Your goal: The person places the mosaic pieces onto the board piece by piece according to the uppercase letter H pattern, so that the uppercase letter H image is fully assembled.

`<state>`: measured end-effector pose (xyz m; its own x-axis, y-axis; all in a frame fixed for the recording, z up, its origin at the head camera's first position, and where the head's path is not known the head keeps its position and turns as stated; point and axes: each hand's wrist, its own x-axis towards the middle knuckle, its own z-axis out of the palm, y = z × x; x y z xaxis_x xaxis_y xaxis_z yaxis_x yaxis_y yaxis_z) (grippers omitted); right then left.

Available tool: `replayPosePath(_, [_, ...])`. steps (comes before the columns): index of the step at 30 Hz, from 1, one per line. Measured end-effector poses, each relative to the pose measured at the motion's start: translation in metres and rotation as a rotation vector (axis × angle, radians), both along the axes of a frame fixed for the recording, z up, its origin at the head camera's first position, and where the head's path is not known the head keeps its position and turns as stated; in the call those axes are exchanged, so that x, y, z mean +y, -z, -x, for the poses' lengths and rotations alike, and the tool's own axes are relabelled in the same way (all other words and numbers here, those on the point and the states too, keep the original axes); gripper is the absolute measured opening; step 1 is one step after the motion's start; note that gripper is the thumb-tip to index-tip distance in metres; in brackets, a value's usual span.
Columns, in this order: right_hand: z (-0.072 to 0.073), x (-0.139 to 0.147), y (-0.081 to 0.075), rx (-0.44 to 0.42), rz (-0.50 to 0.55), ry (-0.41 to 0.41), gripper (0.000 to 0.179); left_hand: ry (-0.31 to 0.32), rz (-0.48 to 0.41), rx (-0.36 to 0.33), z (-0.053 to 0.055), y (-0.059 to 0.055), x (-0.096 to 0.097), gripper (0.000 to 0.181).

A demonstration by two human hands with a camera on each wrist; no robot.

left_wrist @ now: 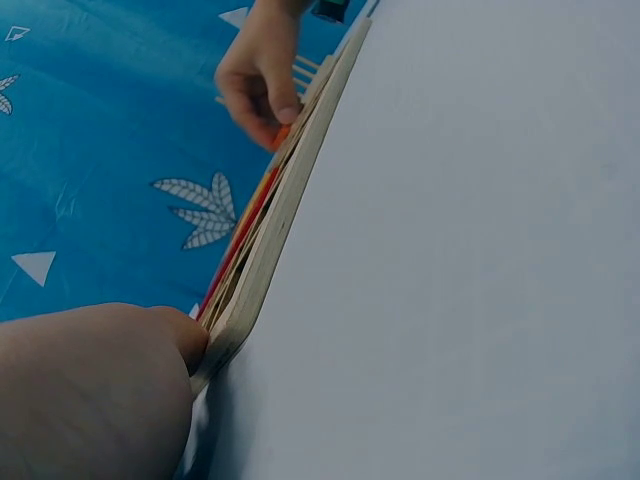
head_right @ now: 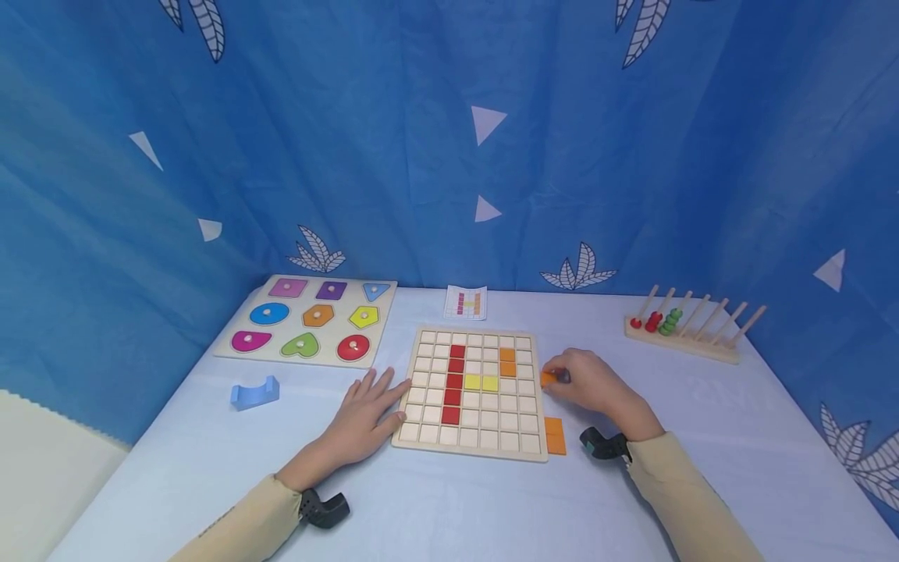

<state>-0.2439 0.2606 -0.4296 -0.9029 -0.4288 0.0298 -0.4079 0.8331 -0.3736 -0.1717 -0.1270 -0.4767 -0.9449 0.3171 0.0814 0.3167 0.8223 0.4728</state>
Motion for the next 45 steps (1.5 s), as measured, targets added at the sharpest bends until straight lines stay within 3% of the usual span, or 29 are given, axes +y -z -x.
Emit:
replayPosePath(21, [0.002, -0.028, -0.010, -0.013, 0.002, -0.070, 0.030, -0.001, 0.001, 0.001, -0.001, -0.002, 0.001, 0.053])
replayPosePath(45, [0.001, -0.047, -0.010, 0.011, 0.014, -0.143, 0.029, 0.003, 0.008, 0.006, 0.000, -0.003, 0.001, 0.054])
